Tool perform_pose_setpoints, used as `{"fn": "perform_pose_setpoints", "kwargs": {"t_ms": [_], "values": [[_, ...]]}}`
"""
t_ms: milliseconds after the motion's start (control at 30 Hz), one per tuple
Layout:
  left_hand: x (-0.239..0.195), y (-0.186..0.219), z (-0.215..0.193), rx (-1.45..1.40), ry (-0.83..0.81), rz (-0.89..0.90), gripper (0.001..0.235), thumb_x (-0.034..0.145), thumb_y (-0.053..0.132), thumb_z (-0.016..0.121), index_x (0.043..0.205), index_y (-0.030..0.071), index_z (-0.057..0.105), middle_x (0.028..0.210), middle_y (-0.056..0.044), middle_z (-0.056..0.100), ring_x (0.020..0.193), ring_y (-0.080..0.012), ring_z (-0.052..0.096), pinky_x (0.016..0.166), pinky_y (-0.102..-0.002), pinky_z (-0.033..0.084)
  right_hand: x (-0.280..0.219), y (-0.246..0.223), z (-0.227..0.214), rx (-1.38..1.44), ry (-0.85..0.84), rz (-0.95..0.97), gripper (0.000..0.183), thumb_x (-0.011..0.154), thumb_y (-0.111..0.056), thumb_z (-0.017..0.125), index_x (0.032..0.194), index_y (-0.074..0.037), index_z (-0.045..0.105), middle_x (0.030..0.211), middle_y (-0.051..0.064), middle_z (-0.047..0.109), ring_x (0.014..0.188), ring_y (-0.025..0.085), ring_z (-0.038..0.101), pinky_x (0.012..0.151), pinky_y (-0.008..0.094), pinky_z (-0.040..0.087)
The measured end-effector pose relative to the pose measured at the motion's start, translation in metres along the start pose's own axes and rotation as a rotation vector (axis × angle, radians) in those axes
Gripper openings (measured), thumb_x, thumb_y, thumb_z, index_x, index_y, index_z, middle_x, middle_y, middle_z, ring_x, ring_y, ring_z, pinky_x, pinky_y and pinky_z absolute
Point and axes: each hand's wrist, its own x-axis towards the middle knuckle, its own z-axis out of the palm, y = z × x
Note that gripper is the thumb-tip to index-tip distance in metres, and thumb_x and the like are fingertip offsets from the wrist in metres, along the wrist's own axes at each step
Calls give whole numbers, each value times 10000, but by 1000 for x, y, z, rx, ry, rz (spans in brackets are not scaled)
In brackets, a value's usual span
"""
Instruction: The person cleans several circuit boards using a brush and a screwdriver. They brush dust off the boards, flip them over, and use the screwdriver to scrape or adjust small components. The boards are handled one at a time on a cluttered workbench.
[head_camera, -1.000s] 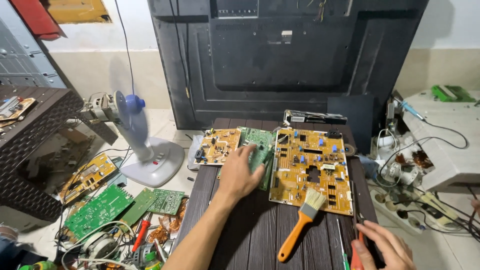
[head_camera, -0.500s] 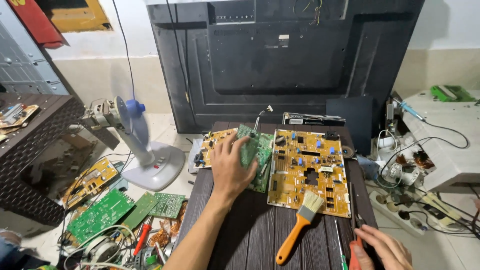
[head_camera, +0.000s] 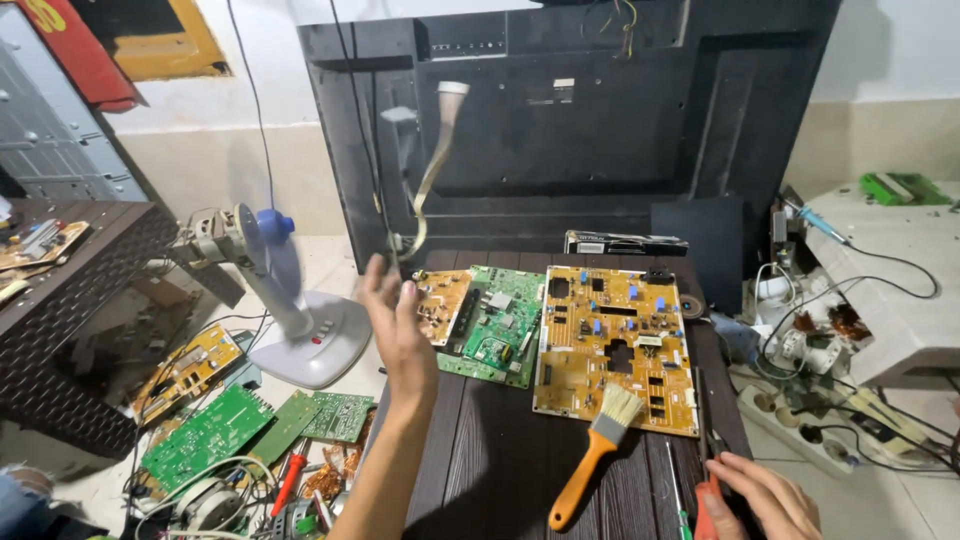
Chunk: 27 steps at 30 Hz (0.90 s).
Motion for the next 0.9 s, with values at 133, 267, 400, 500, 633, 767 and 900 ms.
{"fn": "perform_pose_setpoints", "kwargs": {"t_ms": [133, 267, 400, 500, 633, 767, 900], "values": [[-24, -13, -11, -559, -252, -391, 485, 1047, 368, 362, 1430, 120, 526, 1272, -150, 680, 850, -282, 693, 765, -413, 532, -13, -34, -8, 29, 167, 22, 310, 914, -352, 636, 1112, -218, 835, 1263, -37, 752, 1258, 204, 649, 1098, 435, 481], [-36, -52, -10, -908, -529, -596, 619, 991, 108, 411, 1575, 208, 231, 1333, -287, 554, 1051, -425, 667, 901, -535, 588, -12, -35, -8, 39, 235, -43, 295, 928, -325, 633, 1112, -194, 823, 1238, -22, 759, 1237, 192, 657, 1112, 412, 453], [-41, -61, -3, -935, -616, -751, 722, 942, 50, 455, 1560, 288, 167, 1380, -342, 530, 1080, -468, 662, 850, -580, 614, -16, -42, -7, 49, 261, -32, 254, 907, -304, 681, 1077, -192, 833, 1217, -25, 763, 1187, 190, 676, 1083, 422, 480], [-32, -54, 12, -900, -684, -756, 537, 1014, 164, 523, 1500, 215, 299, 1445, -355, 400, 1047, -490, 666, 797, -584, 645, -17, -48, -9, 39, 273, -8, 256, 893, -315, 696, 1069, -194, 838, 1200, -40, 771, 1221, 177, 665, 1107, 404, 456], [-18, -64, 33, -845, -822, -716, 270, 1109, 191, 411, 1373, 154, 372, 1315, -331, 597, 803, -401, 742, 678, -476, 682, -19, -43, -3, 13, 399, -127, 238, 879, -276, 737, 1067, -159, 823, 1083, 14, 774, 1081, 198, 692, 1030, 376, 484], [-14, -90, 46, -700, -873, -596, 475, 1120, 287, 353, 1550, 122, 238, 1056, -319, 687, 763, -313, 767, 686, -391, 674, -20, -37, 2, -90, 350, 5, 244, 849, -368, 734, 1042, -261, 839, 985, -28, 760, 1033, 182, 672, 945, 353, 462], [-21, -106, 49, -750, -852, -492, 508, 1093, 259, 405, 1567, 102, 316, 1254, -341, 616, 842, -390, 742, 760, -482, 666, -22, -40, 4, -166, 276, 78, 292, 793, -407, 756, 1062, -325, 832, 968, -79, 760, 995, 143, 678, 913, 329, 449]]}}
